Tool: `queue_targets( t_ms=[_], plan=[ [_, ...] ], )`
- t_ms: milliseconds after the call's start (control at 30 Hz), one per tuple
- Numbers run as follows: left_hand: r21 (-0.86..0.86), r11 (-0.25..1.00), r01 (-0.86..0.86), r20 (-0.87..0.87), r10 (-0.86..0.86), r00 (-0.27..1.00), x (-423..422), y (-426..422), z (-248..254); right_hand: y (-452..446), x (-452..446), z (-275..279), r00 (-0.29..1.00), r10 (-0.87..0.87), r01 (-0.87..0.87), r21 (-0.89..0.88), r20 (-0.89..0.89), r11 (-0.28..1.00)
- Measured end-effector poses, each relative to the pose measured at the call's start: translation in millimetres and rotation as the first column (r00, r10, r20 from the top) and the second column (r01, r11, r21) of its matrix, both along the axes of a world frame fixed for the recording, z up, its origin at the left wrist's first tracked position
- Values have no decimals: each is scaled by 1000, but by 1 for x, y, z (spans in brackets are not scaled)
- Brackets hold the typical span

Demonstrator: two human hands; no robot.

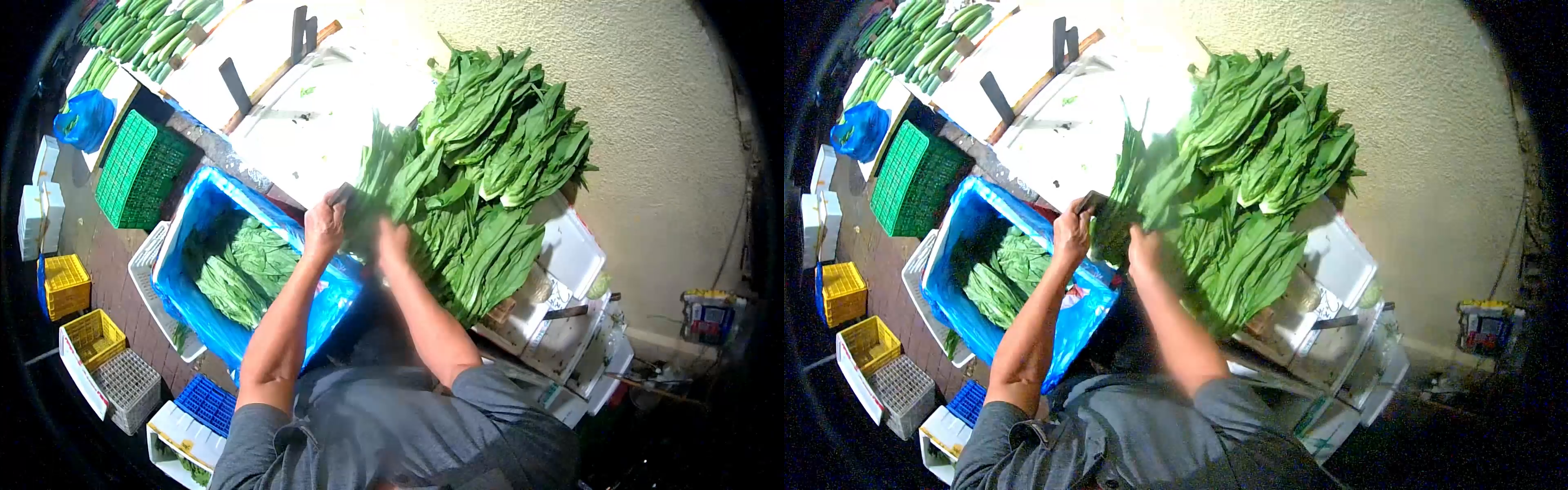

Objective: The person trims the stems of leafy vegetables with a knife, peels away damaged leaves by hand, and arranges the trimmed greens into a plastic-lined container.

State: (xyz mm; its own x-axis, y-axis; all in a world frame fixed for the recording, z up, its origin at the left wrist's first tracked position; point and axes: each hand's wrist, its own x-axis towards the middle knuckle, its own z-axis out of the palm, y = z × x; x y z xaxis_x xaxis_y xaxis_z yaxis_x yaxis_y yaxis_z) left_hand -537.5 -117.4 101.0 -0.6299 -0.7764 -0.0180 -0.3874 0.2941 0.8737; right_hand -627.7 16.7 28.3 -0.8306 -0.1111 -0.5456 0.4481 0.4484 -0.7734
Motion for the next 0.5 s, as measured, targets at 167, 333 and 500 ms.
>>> queue_targets(
  t_ms=[167,333,500],
  plan=[
    [-60,998,-30,23,31,999,-4,-3,3,-7,7,4,998,-63,63,-22,-22,998],
    [135,989,-66,-293,103,951,8,1,-27,-2,-5,12,989,70,-69,-12,127,998],
    [284,951,-126,-60,149,987,85,16,-38,11,10,51,986,13,20,-191,165,981]
  ],
)
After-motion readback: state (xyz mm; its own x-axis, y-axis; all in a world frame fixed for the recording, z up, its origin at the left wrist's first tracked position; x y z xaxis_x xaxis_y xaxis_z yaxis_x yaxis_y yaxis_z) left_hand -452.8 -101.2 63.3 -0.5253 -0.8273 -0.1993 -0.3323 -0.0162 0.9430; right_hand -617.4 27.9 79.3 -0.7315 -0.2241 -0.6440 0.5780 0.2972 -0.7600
